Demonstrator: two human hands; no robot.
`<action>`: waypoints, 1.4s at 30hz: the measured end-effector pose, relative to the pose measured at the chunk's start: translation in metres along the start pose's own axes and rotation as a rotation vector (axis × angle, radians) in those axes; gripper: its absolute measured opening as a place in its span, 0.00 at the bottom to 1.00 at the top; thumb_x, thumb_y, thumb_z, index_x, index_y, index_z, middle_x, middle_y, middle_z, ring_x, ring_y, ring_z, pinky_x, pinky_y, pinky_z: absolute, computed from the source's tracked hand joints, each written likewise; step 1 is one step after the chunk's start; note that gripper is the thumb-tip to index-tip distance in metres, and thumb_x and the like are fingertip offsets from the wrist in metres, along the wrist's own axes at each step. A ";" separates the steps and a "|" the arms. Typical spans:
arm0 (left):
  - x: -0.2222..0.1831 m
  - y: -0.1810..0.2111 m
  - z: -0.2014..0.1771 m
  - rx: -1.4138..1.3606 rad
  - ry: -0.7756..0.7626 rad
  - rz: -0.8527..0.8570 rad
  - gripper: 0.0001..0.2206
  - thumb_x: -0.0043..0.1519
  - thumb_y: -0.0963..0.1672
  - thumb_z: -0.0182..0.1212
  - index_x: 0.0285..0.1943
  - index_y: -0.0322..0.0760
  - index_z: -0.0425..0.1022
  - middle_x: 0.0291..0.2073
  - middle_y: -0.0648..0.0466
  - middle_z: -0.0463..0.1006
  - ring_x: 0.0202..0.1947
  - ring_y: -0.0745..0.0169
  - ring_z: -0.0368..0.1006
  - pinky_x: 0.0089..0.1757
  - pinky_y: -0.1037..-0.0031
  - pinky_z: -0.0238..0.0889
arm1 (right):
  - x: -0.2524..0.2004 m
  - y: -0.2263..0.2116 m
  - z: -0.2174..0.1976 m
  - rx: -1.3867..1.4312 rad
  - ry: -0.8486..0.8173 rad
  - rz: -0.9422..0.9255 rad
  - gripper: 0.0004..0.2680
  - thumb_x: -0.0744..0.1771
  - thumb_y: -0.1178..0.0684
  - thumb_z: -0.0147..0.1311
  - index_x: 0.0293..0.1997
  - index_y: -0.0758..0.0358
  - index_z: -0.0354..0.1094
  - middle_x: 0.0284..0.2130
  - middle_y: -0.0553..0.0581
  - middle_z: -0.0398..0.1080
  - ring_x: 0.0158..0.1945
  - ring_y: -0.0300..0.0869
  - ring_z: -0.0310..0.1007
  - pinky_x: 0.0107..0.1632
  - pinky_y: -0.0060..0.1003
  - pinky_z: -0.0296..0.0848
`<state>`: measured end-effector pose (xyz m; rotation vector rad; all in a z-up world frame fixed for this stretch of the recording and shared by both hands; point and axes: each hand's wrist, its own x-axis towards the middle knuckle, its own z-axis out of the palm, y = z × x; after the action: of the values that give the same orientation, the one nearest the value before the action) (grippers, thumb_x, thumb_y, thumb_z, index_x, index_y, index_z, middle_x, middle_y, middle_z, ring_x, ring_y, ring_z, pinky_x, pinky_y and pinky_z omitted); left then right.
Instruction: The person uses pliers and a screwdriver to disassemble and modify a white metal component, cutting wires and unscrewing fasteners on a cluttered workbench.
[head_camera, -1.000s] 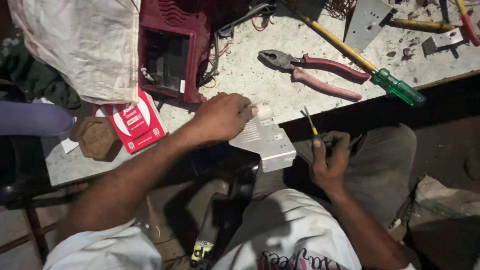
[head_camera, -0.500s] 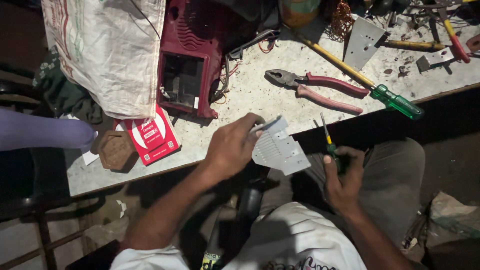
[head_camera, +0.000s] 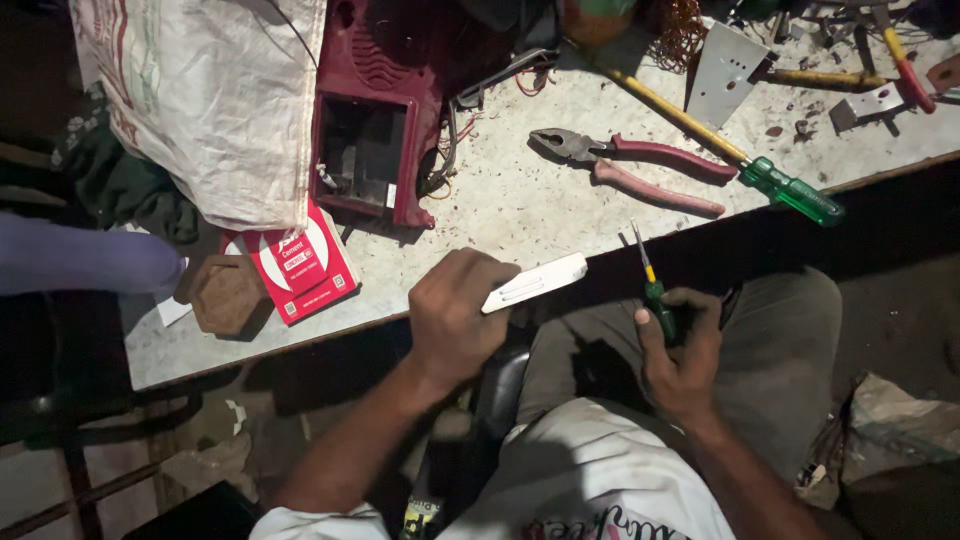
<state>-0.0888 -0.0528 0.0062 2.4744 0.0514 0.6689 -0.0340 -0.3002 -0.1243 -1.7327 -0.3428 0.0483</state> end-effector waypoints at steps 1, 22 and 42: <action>-0.002 0.000 0.000 -0.001 0.021 0.021 0.13 0.45 0.36 0.64 0.40 0.34 0.78 0.31 0.47 0.75 0.33 0.46 0.75 0.36 0.60 0.68 | 0.001 -0.006 0.001 -0.015 0.008 0.015 0.10 0.70 0.59 0.57 0.52 0.68 0.59 0.34 0.54 0.66 0.34 0.35 0.63 0.38 0.31 0.65; -0.043 -0.032 0.024 -0.864 -0.008 -0.719 0.18 0.70 0.46 0.53 0.62 0.26 0.71 0.44 0.52 0.80 0.43 0.70 0.74 0.42 0.78 0.68 | 0.073 -0.059 0.000 -0.105 -0.079 -0.307 0.09 0.70 0.65 0.53 0.58 0.65 0.70 0.52 0.60 0.73 0.55 0.46 0.76 0.58 0.34 0.75; -0.054 -0.015 0.015 -0.442 0.026 -0.376 0.17 0.60 0.48 0.73 0.46 0.28 0.79 0.30 0.51 0.84 0.34 0.70 0.78 0.38 0.77 0.71 | 0.025 -0.082 -0.015 0.794 -0.237 0.454 0.16 0.69 0.54 0.51 0.62 0.75 0.62 0.47 0.62 0.75 0.45 0.40 0.77 0.50 0.35 0.76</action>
<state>-0.1273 -0.0577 -0.0375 1.9595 0.3333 0.4860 -0.0236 -0.2961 -0.0378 -0.9805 -0.0686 0.6389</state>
